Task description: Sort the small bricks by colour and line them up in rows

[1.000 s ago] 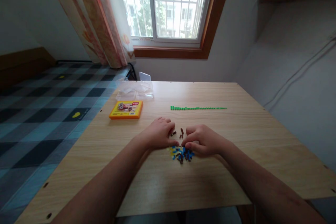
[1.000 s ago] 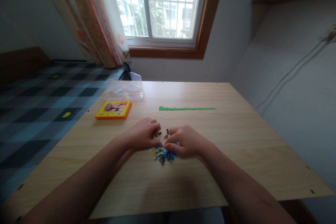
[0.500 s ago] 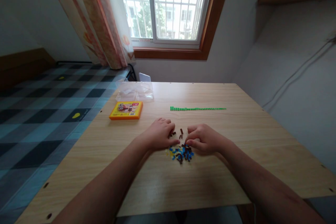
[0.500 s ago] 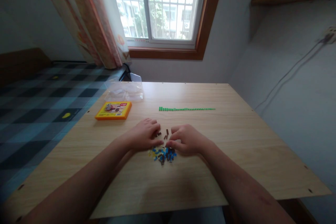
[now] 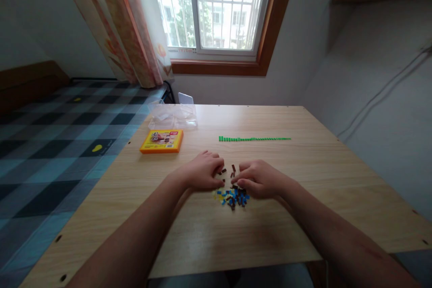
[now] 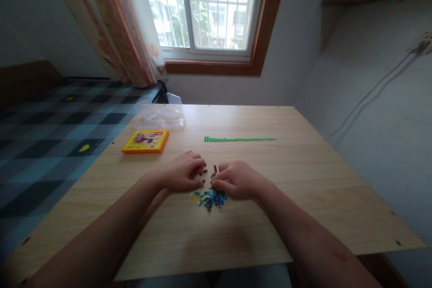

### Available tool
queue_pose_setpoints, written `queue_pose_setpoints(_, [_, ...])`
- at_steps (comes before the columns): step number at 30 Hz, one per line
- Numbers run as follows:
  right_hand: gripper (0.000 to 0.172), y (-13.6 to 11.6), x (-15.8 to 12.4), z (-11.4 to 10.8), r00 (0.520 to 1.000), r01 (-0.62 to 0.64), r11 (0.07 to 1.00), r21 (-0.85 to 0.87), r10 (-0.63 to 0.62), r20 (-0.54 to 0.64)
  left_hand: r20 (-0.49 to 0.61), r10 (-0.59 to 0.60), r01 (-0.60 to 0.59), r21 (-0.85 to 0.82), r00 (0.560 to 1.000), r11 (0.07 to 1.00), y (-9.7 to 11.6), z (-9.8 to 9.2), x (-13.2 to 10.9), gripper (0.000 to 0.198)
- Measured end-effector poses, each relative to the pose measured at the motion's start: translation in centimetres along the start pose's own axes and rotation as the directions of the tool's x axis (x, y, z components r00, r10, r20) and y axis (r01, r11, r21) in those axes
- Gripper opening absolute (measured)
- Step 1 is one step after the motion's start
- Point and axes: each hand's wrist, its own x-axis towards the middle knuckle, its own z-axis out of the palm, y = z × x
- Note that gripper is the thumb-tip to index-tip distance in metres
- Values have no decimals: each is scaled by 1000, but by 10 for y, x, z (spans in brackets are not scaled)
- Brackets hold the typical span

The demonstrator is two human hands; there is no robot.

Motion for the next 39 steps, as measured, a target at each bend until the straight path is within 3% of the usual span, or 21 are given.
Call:
queue_pose_setpoints(4, [51,3,0,-2,999,-27,1000,-7,27,-45,0,3,-3,-15,1000,1000,0,2,-1,27])
queue_pose_setpoints(13, [47,-3,0,-1,999,28,1000,-12,-27,34,-76,-8,9,11,997,1000,4,12,4,35])
queue_pose_setpoints(20, [46,-3,1,-1,999,-37,992,-124,38,0,-107,-21,25,29,994,999,6,18,7,44])
queue_pose_setpoints(26, [51,0,-2,-8,996,-84,989,-124,79,-46,-105,-25,29,33,994,999,9,18,8,47])
queue_pose_setpoints(39, [43,-6,-4,-16,1000,-28,998,-52,29,6,-203,-111,112,-7,973,994,2,21,12,24])
